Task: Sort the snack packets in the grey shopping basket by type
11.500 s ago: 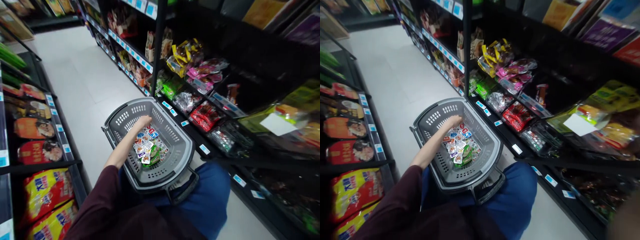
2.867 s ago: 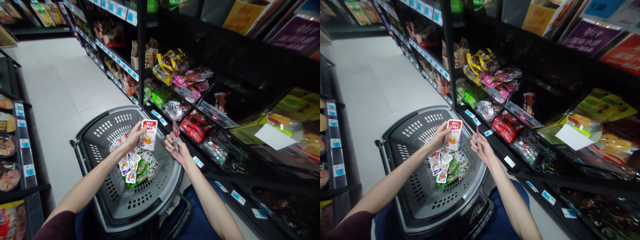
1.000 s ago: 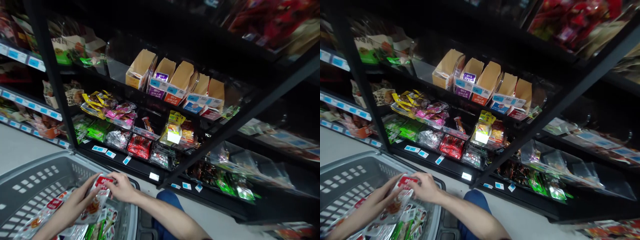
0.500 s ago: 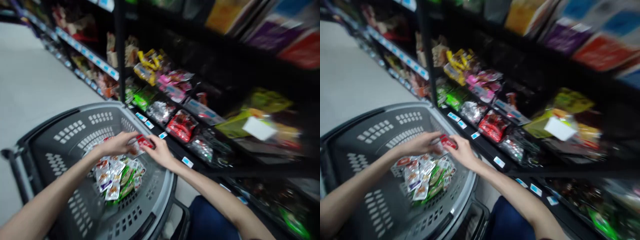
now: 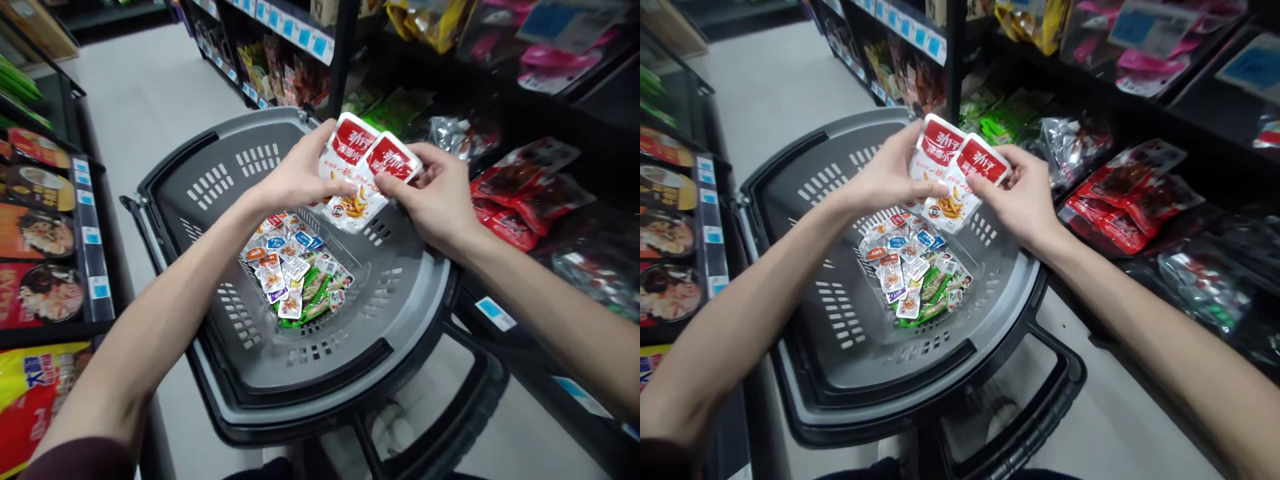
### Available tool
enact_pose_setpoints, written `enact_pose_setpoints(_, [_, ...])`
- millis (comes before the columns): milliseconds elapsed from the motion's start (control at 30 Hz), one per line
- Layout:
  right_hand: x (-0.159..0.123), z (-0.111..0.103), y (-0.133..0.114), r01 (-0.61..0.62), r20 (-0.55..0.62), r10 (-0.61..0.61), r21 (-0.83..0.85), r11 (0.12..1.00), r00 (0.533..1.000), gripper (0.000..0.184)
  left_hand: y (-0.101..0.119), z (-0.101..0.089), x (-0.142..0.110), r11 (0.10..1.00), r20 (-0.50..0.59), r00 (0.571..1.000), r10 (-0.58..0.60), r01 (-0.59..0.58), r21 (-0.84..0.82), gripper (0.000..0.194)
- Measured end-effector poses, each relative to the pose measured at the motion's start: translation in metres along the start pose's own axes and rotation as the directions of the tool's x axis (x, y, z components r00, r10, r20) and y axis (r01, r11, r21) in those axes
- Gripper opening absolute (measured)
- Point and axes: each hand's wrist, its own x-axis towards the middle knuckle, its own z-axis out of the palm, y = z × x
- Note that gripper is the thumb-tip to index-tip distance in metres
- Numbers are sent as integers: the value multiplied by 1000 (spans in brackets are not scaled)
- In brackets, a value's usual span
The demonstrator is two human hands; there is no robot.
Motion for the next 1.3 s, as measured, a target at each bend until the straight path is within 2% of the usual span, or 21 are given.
enact_pose_setpoints(133, [-3,4,-5,21,22,-21,3,1000,1000,46,-3,1,-10,988,-95,995,-26,12,-152,71])
enact_pose_setpoints(300, [-24,-5,-17,-5,158,22,-108,994,987,36,-1,13,-14,990,-134,991,8,-27,-140,81])
enact_pose_setpoints(367, [-35,-12,-17,-37,166,59,-130,991,984,36,5,25,-14,989,-121,992,22,-39,-141,81])
enact_pose_setpoints(467, [-49,-25,-15,-89,118,101,-102,991,988,35,20,45,-14,984,-80,996,26,-39,-175,79])
enact_pose_setpoints(600, [-68,-44,-24,-174,82,179,-65,983,980,17,42,66,-15,973,-30,1000,-4,-3,-233,76])
enact_pose_setpoints(867, [-106,-71,-45,-226,167,229,-35,974,959,6,66,95,-19,938,-16,999,-49,40,-345,67])
enact_pose_setpoints(1033, [-119,-77,-51,-265,227,279,-91,960,933,4,75,103,-22,917,-15,998,-59,48,-396,62])
enact_pose_setpoints(1167, [-120,-77,-54,-231,233,245,-85,969,941,3,76,103,-23,920,-1,999,-46,42,-391,62])
enact_pose_setpoints(1300, [-120,-77,-54,-251,228,265,-88,964,937,4,78,103,-23,910,-24,997,-67,51,-412,61])
